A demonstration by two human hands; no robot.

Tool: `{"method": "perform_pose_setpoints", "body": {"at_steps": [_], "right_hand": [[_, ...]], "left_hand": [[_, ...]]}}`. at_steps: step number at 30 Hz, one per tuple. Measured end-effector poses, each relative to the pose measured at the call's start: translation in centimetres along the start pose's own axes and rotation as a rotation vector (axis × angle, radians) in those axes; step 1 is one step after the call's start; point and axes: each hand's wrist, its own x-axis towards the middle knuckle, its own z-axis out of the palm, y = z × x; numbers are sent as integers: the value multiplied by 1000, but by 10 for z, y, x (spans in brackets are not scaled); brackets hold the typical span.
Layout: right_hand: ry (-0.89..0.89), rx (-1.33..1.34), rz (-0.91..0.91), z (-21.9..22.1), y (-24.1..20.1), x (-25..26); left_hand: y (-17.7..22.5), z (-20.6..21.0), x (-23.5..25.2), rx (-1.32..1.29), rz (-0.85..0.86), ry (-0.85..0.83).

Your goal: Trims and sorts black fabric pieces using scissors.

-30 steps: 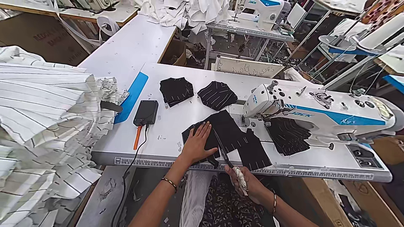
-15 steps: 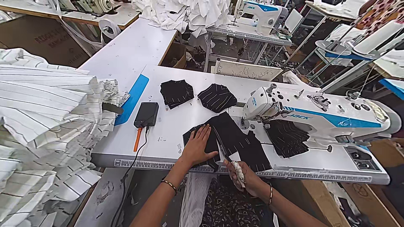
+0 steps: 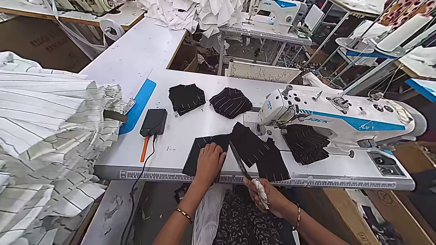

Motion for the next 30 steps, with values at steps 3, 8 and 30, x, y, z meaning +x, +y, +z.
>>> {"method": "perform_pose_setpoints", "body": {"at_steps": [3,8,30], "right_hand": [[8,-16,8,-7,2,-6],[-40,-143,59,-31,-2,-17],[-56,-424,54,-38,-48,23]], "left_hand": [[4,9,5,-31,-185,33],[-5,5,10,98,-277,-134],[-30,-8,30,111,-70,-401]]}}
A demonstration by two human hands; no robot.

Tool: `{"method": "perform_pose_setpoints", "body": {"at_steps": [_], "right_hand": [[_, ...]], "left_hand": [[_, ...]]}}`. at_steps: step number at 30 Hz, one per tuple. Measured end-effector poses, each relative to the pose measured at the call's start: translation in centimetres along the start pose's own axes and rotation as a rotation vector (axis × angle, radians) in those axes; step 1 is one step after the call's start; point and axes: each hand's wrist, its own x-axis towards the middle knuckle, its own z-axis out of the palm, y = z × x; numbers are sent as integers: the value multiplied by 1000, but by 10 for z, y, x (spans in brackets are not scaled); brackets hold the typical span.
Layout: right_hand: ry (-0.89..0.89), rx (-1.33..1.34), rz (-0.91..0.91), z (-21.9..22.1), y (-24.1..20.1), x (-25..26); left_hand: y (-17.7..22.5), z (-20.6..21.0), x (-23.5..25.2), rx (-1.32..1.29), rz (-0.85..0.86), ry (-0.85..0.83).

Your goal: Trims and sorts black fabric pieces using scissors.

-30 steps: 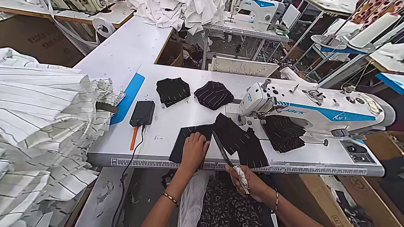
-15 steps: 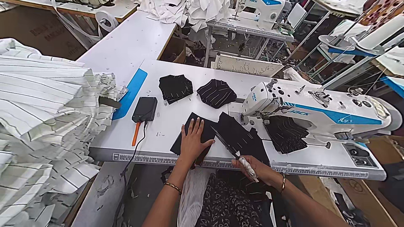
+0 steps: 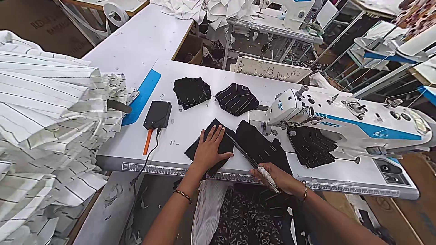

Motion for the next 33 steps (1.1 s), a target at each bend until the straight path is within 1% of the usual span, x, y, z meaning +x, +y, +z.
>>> {"method": "perform_pose_setpoints", "body": {"at_steps": [5,11,16,18,21,26,28,30,33], "right_hand": [[24,17,3,-1,3,2],[25,28,-19,2,-6,12],[51,-12,8,-1,-5,11],[52,-3,-1,-1,-5,9],[41,-10,-25,-1,-7,14],[57,-147,-12,-3,-15,17],[52,-114,0,-5,-9,10],[23,-25,5,-2,-2,-3],[-28,75,30,8,9,-18]], "left_hand": [[-2,0,0,0,14,6],[-2,-1,1,-2,34,21],[-6,6,-1,-79,92,194],[-7,7,-2,-84,128,231],[-6,4,-3,-79,153,226],[-9,1,-4,-63,215,153],[-14,-1,-8,-96,270,163],[-21,0,-14,-150,314,220],[-18,2,-22,-230,283,304]]}}
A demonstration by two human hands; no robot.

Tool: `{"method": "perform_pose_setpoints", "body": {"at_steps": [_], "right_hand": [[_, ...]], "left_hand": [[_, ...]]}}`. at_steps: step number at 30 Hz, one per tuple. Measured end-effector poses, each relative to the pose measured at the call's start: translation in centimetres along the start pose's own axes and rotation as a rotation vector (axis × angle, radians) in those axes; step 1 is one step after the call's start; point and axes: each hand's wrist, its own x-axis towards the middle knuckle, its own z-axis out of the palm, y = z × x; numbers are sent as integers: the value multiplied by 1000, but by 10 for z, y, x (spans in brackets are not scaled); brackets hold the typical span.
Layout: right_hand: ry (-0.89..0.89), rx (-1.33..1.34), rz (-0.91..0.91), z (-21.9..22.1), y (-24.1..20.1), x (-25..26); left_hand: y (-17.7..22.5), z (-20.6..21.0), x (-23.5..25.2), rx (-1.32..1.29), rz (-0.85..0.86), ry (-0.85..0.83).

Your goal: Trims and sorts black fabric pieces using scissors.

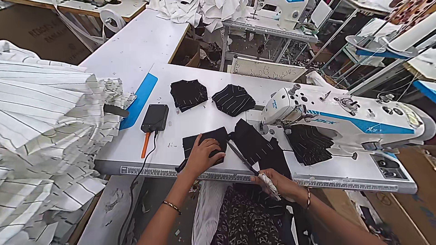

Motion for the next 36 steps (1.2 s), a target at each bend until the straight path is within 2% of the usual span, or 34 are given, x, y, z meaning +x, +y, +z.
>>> {"method": "perform_pose_setpoints", "body": {"at_steps": [3,9,17,28,36], "right_hand": [[2,64,22,11,6,0],[-15,94,-38,11,3,8],[43,-55,-31,9,-6,23],[59,-95,-22,14,-21,37],[72,-95,-34,5,-13,31]], "left_hand": [[4,8,2,83,-92,65],[7,9,8,162,-240,-113],[10,8,7,194,-269,-146],[16,7,8,193,-294,-160],[18,11,8,210,-268,-168]]}}
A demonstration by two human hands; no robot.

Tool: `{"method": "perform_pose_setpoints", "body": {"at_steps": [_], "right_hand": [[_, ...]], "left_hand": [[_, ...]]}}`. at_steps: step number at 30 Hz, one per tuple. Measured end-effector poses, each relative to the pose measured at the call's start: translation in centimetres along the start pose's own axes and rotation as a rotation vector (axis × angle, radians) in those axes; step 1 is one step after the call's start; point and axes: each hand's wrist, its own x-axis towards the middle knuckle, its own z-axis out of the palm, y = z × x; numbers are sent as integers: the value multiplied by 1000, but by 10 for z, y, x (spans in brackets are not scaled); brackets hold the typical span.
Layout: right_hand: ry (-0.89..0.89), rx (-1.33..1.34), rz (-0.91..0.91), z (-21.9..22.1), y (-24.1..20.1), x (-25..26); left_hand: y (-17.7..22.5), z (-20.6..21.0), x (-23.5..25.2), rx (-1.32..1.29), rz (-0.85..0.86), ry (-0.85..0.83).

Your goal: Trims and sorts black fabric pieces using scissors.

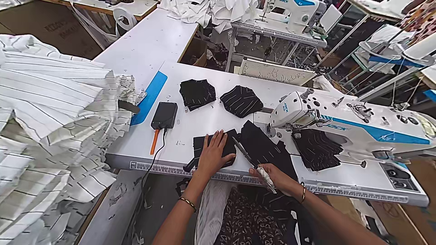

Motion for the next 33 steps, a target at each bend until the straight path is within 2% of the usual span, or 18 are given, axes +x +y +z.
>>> {"method": "perform_pose_setpoints", "body": {"at_steps": [7,20,27,30,33], "right_hand": [[-39,23,14,-4,15,-26],[59,-296,25,3,-21,9],[74,-85,-13,8,-9,12],[88,55,-23,11,-11,7],[248,325,-78,20,-3,-1]], "left_hand": [[1,5,0,4,-4,37],[7,6,-4,-12,-43,84],[9,7,-5,-28,-69,95],[6,11,-4,-86,-48,174],[0,-9,-1,-151,-153,175]]}}
